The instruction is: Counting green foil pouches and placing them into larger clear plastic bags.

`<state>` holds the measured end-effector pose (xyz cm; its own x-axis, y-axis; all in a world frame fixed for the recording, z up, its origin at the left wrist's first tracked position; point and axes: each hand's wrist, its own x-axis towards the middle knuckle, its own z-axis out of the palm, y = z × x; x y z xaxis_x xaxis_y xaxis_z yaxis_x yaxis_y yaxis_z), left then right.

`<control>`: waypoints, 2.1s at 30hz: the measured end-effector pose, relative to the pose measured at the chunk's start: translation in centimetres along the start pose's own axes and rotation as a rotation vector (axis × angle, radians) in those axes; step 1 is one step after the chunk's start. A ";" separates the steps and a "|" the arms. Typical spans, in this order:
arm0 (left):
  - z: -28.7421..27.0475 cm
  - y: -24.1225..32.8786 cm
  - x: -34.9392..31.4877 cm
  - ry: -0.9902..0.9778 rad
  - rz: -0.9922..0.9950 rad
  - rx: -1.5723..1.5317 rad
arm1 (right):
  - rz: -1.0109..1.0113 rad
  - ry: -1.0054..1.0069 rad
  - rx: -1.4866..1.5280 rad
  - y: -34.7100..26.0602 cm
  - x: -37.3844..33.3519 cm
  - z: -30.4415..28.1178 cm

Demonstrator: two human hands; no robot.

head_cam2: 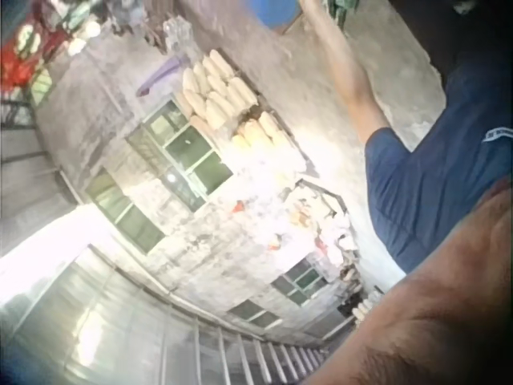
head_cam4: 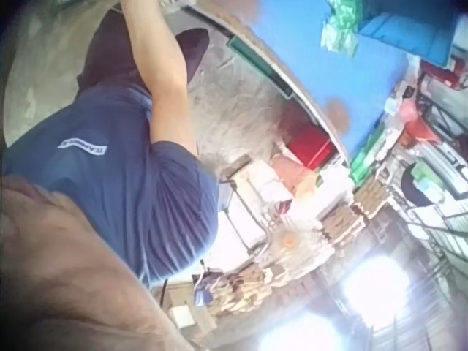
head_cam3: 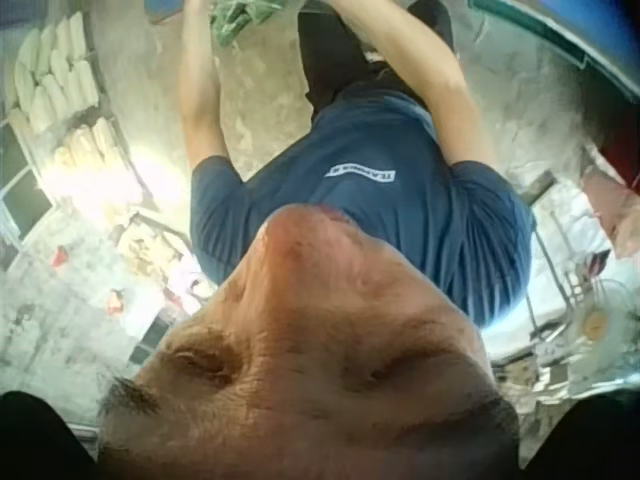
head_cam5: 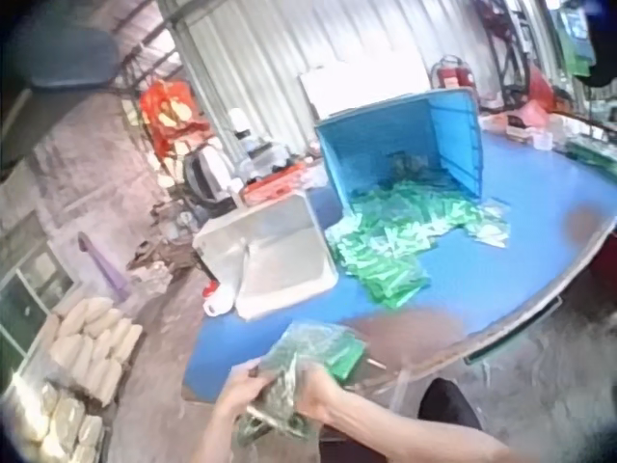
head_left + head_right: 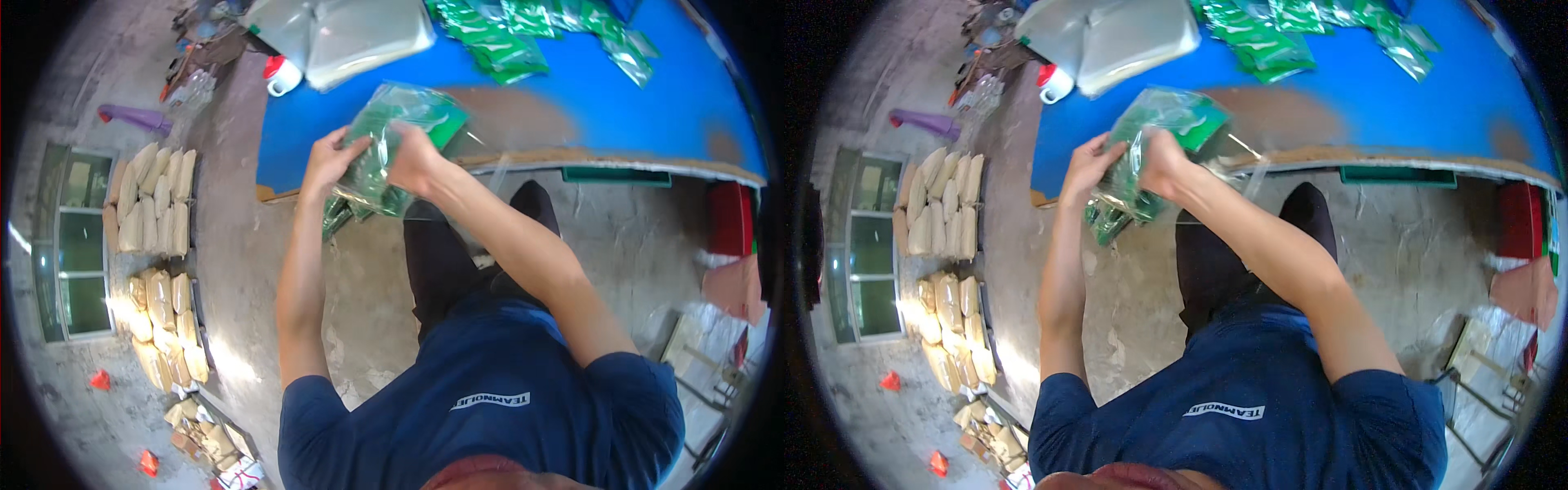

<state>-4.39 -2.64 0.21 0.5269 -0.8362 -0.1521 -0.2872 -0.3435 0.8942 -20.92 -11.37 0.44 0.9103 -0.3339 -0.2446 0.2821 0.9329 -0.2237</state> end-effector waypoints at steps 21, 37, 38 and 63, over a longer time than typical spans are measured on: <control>-1.1 -1.2 6.3 -0.402 -0.002 -0.185 | -1.281 0.279 -1.846 -7.7 0.6 -9.8; -0.8 1.6 3.1 -0.437 0.196 0.105 | -0.197 0.139 -0.901 -0.8 -6.5 -7.6; -1.5 1.6 3.2 -0.431 0.195 0.107 | -0.210 0.060 -0.825 -0.4 -5.9 -8.0; 7.2 2.8 0.9 -0.332 0.719 1.145 | -0.993 0.327 -2.568 -33.3 6.8 -11.9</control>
<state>-10.45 -7.43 -0.41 -0.1795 -0.9826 -0.0474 -0.9837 0.1796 0.0039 -27.77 -46.30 -4.99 0.7457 -0.4787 0.4635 -0.4558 -0.8739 -0.1691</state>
